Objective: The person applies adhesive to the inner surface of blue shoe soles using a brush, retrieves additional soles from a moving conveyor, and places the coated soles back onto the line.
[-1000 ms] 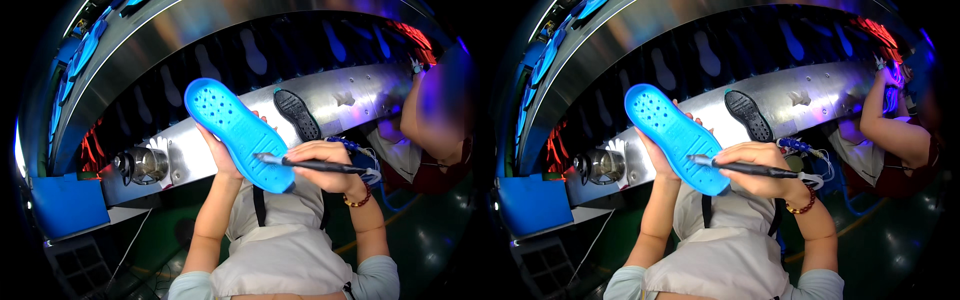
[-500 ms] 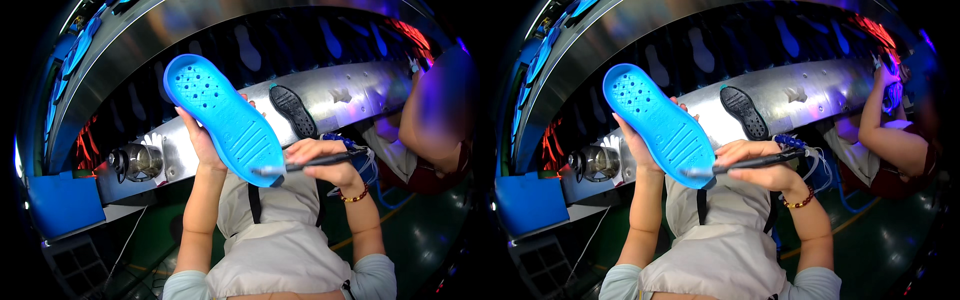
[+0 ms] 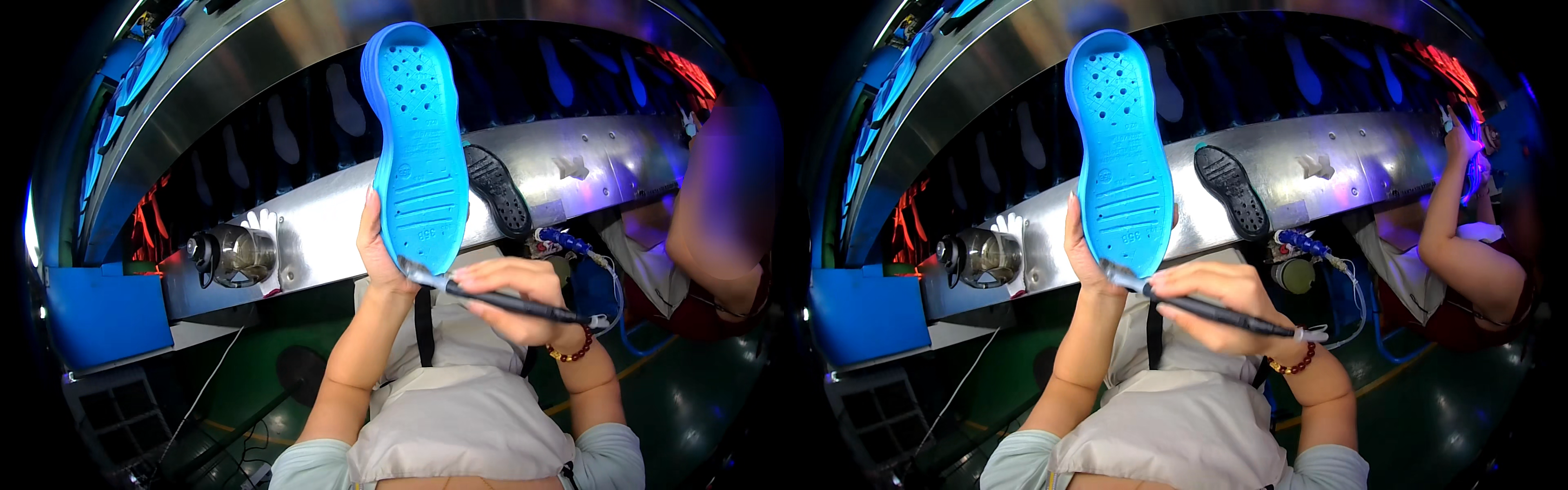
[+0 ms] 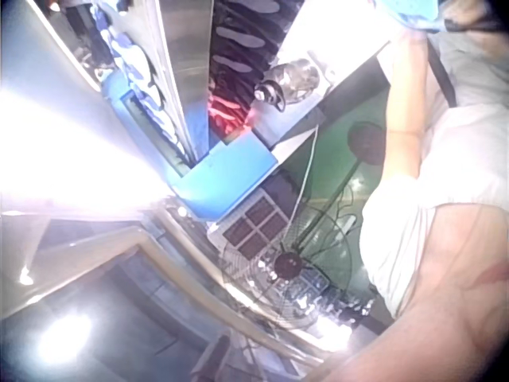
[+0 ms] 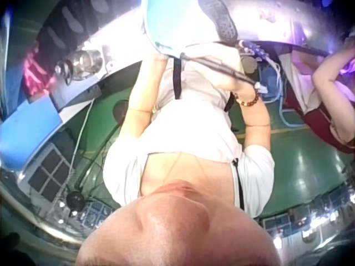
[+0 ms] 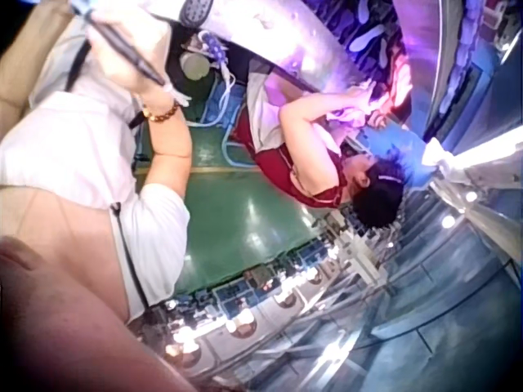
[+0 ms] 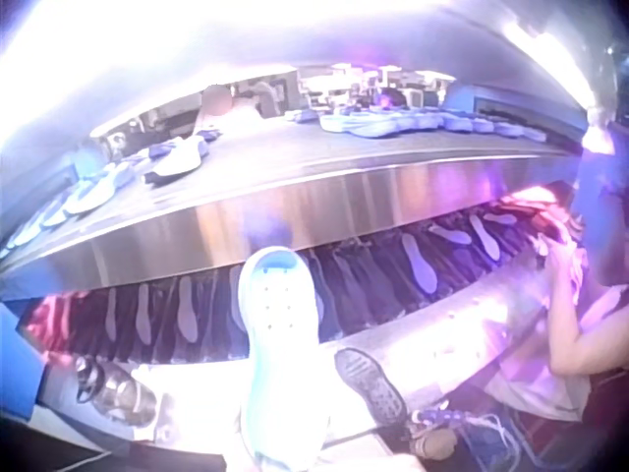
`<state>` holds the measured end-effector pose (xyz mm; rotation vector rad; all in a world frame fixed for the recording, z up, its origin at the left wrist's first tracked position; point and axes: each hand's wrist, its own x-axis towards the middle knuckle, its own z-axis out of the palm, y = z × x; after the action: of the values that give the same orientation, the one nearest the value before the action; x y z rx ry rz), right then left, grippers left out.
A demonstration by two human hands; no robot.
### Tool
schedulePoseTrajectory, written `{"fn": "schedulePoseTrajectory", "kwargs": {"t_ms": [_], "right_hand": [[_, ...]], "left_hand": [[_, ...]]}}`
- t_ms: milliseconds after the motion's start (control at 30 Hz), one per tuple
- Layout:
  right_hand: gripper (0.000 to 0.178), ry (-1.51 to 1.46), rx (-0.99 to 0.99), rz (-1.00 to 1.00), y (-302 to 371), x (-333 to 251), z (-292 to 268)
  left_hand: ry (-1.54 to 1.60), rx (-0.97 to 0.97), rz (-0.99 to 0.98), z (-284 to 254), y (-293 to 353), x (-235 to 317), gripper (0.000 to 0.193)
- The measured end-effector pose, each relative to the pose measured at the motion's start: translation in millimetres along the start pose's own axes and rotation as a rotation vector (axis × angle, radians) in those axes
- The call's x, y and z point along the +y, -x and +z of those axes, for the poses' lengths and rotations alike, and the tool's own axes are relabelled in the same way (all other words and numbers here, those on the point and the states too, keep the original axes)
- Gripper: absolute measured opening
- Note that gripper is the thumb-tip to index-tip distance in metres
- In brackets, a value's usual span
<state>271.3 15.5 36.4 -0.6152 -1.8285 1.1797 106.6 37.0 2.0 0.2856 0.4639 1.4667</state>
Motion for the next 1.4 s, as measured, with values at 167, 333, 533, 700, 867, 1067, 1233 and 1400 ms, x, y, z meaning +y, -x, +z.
{"fn": "schedulePoseTrajectory", "kwargs": {"t_ms": [167, 333, 533, 700, 867, 1067, 1233, 1400], "right_hand": [[0.018, 0.06, 0.021, -0.012, -14.0, 9.2, -29.2], [0.017, 0.022, -0.088, -0.076, -18.3, 0.9, -28.5], [0.013, 0.062, -0.428, -0.202, -5.0, -14.4, -8.6], [0.018, 0.255, -0.421, -0.139, -14.1, -2.2, -37.7], [0.021, 0.233, -0.458, -0.152, -15.5, -5.2, -49.7], [0.017, 0.39, -0.686, -0.077, -18.1, -15.6, -62.9], [0.018, 0.399, -0.694, -0.031, -21.7, -9.5, -78.1], [0.016, 0.174, -0.514, 0.077, -20.1, 11.1, -85.9]], "left_hand": [[0.049, -0.009, -0.023, -3.5, 0.9, 3.5, 0.053], [-0.037, 0.001, -0.027, -8.3, -1.4, 11.6, 0.054], [0.26, -0.185, -0.369, -1.6, -5.8, 21.2, 0.062], [-0.24, -0.019, -0.555, 4.1, -5.5, 30.2, 0.047], [-0.447, 0.009, -0.696, 18.3, 2.5, 34.0, 0.055], [-0.667, -0.023, -0.725, 20.9, 7.5, 43.0, 0.054], [-0.81, -0.017, -0.673, 14.1, 12.6, 47.7, 0.059], [-0.838, -0.006, -0.619, 12.0, 15.9, 54.5, 0.057]]}}
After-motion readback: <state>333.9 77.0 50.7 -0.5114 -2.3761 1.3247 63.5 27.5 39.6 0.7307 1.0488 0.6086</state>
